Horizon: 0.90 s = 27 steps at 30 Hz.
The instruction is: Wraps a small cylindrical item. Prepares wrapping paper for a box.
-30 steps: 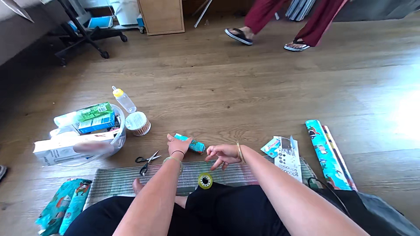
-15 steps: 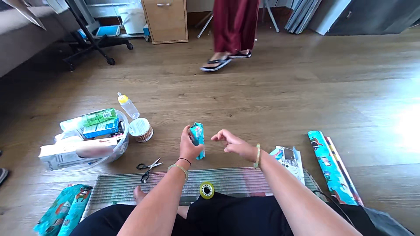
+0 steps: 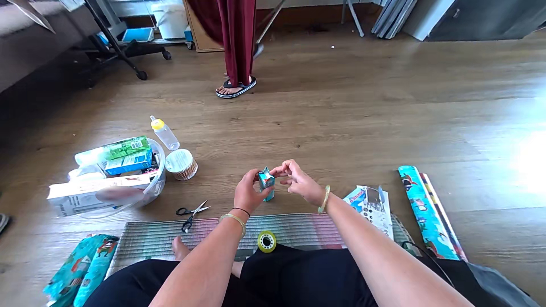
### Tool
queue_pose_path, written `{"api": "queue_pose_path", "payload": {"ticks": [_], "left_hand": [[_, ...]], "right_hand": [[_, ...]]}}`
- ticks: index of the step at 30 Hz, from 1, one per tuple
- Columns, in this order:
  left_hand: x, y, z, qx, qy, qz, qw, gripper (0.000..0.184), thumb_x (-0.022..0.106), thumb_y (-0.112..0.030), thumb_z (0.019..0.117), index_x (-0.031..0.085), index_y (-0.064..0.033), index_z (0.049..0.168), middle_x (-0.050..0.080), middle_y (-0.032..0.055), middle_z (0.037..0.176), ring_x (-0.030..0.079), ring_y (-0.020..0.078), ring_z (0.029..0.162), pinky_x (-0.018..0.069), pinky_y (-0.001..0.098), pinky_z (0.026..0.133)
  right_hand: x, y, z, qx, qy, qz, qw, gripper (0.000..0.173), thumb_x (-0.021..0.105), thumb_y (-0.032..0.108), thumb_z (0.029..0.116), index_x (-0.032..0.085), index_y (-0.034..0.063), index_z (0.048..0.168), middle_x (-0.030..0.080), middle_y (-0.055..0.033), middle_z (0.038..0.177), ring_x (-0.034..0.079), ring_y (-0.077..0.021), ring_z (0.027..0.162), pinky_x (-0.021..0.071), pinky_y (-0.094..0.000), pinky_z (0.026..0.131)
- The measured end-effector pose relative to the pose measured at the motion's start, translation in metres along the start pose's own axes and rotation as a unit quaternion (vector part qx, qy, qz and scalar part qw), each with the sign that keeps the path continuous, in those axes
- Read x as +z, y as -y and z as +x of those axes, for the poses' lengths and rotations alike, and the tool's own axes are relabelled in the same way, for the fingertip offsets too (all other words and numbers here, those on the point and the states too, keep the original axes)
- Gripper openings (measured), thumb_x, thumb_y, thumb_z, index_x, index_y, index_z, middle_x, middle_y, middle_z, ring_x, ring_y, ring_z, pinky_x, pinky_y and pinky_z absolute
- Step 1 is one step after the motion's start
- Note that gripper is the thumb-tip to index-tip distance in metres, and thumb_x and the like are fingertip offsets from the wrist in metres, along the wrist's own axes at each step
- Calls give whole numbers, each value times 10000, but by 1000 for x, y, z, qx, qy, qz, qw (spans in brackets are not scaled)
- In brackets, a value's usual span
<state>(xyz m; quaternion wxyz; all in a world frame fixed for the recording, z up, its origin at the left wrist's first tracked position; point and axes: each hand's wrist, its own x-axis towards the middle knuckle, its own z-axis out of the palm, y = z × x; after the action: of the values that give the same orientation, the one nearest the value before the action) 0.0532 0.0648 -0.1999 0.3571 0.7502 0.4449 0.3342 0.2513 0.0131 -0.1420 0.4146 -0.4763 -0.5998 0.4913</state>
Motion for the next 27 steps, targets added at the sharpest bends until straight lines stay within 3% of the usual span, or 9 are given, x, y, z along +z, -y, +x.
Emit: {"api": "queue_pose_path", "payload": {"ticks": [2,8,12,20,27], "left_hand": [[-1,1,0,0,0,12,1000,634,906,-264,806,625,-18,1318,718,176,1176,717,293,1074,577,509,959],[-1,-6,-2,18,9,-8,1000,648,900,-183,810,596,-65,1369,724,178,1178,731,309,1049,592,525,926],[-2,-7,-3,38,14,5,999,556,885,-171,827,651,-63,1319,711,182,1213,725,324,1059,600,528,908],[-5,-7,1,55,3,-22,998,385,864,-158,845,732,-31,1184,734,159,1138,733,278,1029,616,472,898],[-3,-8,-2,44,-6,-116,992,322,767,-127,923,707,37,1193,713,190,1205,724,271,1085,612,451,938]], "right_hand": [[0,-2,0,-10,6,-16,1000,480,537,57,713,430,120,1176,644,-23,1280,606,-146,1218,534,-364,920],[-1,0,0,-33,14,-106,994,478,540,54,734,443,87,1201,664,-36,1269,595,-139,1239,484,-365,1006],[2,4,0,-33,-1,-149,988,464,537,7,751,444,69,1201,667,-50,1284,605,-143,1215,465,-366,1018],[10,-4,5,-52,-59,-182,980,465,766,63,854,454,36,1199,731,-84,1147,687,-190,1126,526,-404,1001],[7,7,5,-13,-39,-152,988,395,585,-64,857,431,35,1206,736,-88,1114,698,-187,1083,540,-398,947]]}}
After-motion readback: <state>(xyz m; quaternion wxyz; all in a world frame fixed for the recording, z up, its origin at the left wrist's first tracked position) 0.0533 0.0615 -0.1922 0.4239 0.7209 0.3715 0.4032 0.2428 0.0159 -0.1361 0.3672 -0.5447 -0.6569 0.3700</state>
